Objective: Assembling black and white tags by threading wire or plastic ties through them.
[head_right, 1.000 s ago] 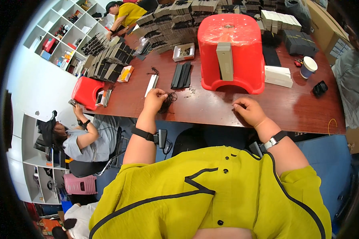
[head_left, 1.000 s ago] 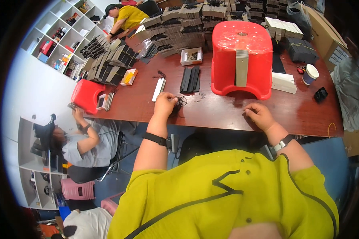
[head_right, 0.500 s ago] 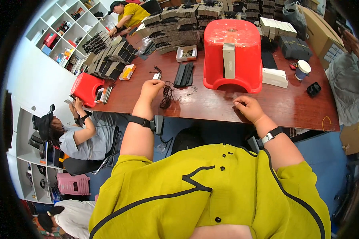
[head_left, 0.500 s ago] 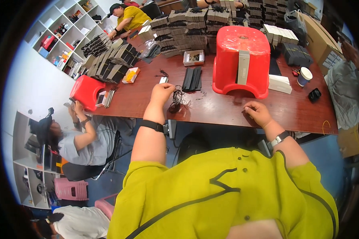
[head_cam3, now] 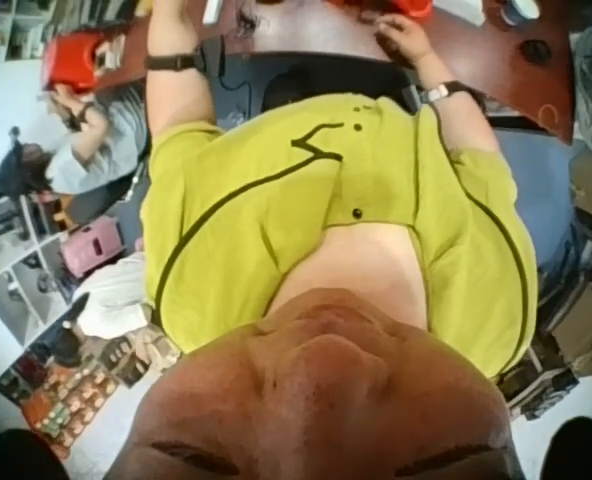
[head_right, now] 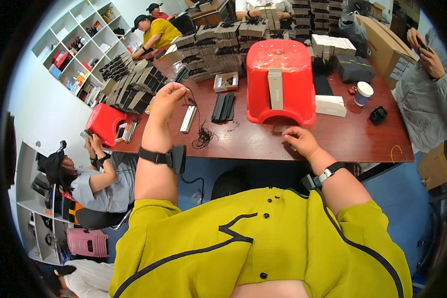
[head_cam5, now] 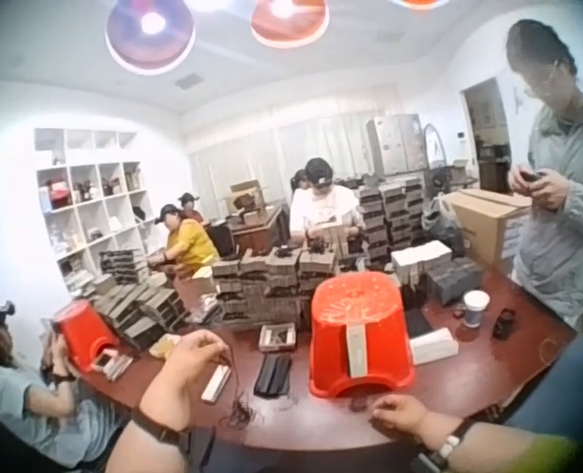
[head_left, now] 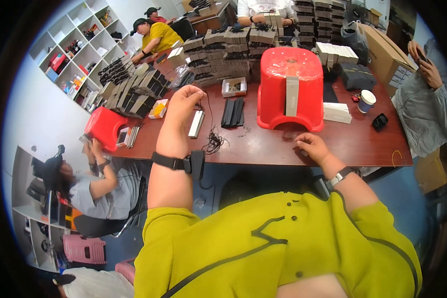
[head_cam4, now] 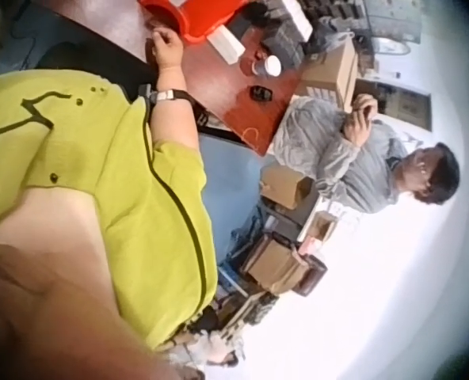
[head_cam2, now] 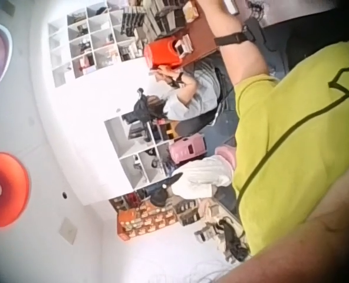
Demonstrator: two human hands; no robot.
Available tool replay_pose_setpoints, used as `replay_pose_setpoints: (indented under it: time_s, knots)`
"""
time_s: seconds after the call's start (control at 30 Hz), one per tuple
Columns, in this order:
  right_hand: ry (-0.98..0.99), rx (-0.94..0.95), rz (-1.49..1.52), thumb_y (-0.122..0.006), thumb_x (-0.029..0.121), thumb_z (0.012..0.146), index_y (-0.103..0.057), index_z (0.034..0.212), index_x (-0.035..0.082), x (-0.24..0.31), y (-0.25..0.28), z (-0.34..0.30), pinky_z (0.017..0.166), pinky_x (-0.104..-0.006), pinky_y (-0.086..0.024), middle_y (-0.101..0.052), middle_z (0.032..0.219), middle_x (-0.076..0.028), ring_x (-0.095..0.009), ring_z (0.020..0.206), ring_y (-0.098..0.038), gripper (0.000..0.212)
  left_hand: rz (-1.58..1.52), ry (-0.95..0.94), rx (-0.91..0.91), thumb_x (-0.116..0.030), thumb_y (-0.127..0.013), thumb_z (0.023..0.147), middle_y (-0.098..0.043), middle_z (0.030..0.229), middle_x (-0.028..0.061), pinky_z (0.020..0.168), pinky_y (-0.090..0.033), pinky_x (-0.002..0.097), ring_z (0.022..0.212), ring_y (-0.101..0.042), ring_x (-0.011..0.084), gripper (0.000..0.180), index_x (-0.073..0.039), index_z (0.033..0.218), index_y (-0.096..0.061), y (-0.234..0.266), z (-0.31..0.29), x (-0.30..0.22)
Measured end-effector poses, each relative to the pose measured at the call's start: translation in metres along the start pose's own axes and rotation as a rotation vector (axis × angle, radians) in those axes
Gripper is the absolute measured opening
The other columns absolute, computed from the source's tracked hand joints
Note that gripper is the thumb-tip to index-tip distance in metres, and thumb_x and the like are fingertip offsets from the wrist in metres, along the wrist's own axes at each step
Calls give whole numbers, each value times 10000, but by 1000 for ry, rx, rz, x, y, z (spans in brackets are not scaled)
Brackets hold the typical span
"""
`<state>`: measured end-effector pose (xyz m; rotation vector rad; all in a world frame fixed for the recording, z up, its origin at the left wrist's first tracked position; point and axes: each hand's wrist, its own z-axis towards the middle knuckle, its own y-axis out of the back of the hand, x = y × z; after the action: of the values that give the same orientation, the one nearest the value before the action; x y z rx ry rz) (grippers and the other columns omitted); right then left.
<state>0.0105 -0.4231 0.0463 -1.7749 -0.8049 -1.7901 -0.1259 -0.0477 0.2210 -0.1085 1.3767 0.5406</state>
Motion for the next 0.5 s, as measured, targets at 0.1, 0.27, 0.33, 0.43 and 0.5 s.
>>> replay_pose_setpoints:
  time_s: [0.1,0.27,0.33,0.43,0.5]
  knots:
    - [117,-2,95,-588,98,880,-594,1058,11,51,-17,-9,766,-260,-473,-615,931,-26,-114,842,-582,198,-171,-97,94,-122,-580,870,-594,718,18,549,-417,223,604,-539,100,79,-53,898,-554,-41,-15,-19]
    - [441,75,267,-554,103,910,-489,1235,5,129,-66,-16,836,-264,-447,-585,1043,-32,-114,937,-556,345,-17,-173,326,-78,-604,862,-522,740,-50,575,-382,180,648,-468,33,73,-49,916,-566,-130,-56,-37]
    - [282,248,350,-540,119,923,-443,1276,17,128,-66,-16,794,-237,-443,-573,1018,-11,-90,893,-542,380,-43,-70,390,-79,-618,854,-543,743,-40,606,-386,181,682,-479,35,65,-33,892,-591,-152,-62,-36]
    - [80,165,143,-542,133,925,-543,1092,23,111,-46,-22,716,-199,-414,-548,875,29,-44,791,-492,199,155,-115,429,-78,-634,841,-565,744,-35,626,-401,192,703,-494,36,66,-17,864,-621,-141,-66,-18]
    - [97,30,142,-562,135,912,-574,911,27,100,-39,-27,683,-194,-405,-532,795,46,-33,755,-473,110,138,6,392,-75,-642,833,-570,742,-35,634,-403,193,707,-496,37,68,-13,858,-632,-123,-70,-5]
